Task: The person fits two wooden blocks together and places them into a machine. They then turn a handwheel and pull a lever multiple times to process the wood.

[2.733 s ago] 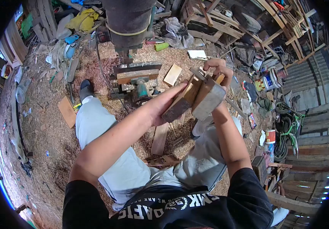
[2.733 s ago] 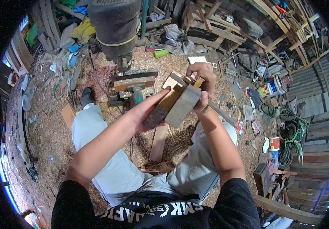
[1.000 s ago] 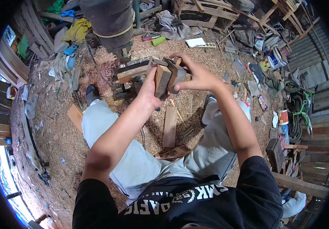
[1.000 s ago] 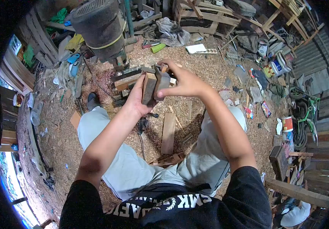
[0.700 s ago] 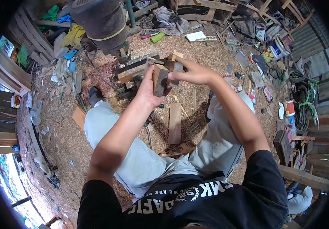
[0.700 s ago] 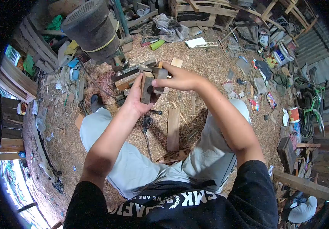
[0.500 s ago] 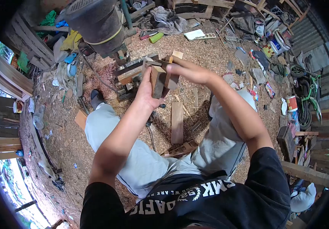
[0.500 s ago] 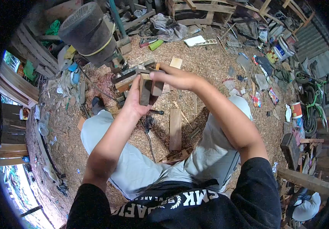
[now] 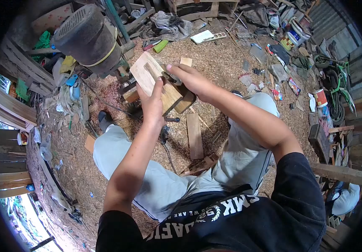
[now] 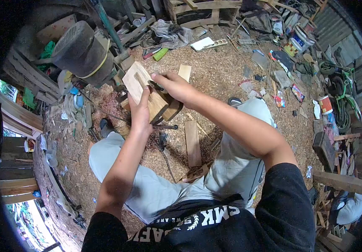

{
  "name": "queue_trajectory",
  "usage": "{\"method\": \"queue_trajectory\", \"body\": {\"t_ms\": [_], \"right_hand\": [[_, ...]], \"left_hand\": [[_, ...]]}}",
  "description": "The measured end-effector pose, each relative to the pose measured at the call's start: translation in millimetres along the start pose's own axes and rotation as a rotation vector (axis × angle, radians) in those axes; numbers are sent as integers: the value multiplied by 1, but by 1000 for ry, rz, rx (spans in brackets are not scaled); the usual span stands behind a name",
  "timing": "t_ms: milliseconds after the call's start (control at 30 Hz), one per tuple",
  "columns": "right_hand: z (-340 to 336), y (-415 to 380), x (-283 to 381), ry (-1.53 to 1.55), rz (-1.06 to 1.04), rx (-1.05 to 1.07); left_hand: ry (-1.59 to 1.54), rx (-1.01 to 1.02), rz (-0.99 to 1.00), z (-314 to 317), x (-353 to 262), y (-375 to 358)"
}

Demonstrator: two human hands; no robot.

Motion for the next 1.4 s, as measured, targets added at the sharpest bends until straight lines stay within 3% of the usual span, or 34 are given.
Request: {"method": "queue_trajectory", "body": {"t_ms": [100,267,400,500,633,767,967,1033,1400], "right_hand": [[-2,0,-2,-81,-18,-48],[-7,-7,6,-299,-219,-187],[-5,-20,18,-437,-318,-255],[3,-38,40,-601,-581,-339],[13,-55,56,-693,-732,-431],[16,-67,70,-707,-719,-423],[15,-80,87,-762,-787,-431],[15,-82,89,-792,-804,-441],[-17,-67,86,-704,-695,-463]], "left_hand": [[27,40,90,4,-6,-1],[38,-52,-9,-10,8,5],[21,9,-49,-17,19,16],[30,-27,-41,-16,17,13],[-177,-13,10,-10,23,12],[-351,108,-72,4,30,12],[-365,119,-130,24,16,3],[-532,262,-138,30,30,13],[-513,219,-275,43,51,10]]}}
Point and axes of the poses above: each hand's wrist, its own y-axis towards the middle knuckle, its own z-axis out of the palm, x = y × z, the point moved 9 cm from there along y, towards the middle knuckle, and after that the axes turned 3 degrees about -y, right-handed, at the moved point
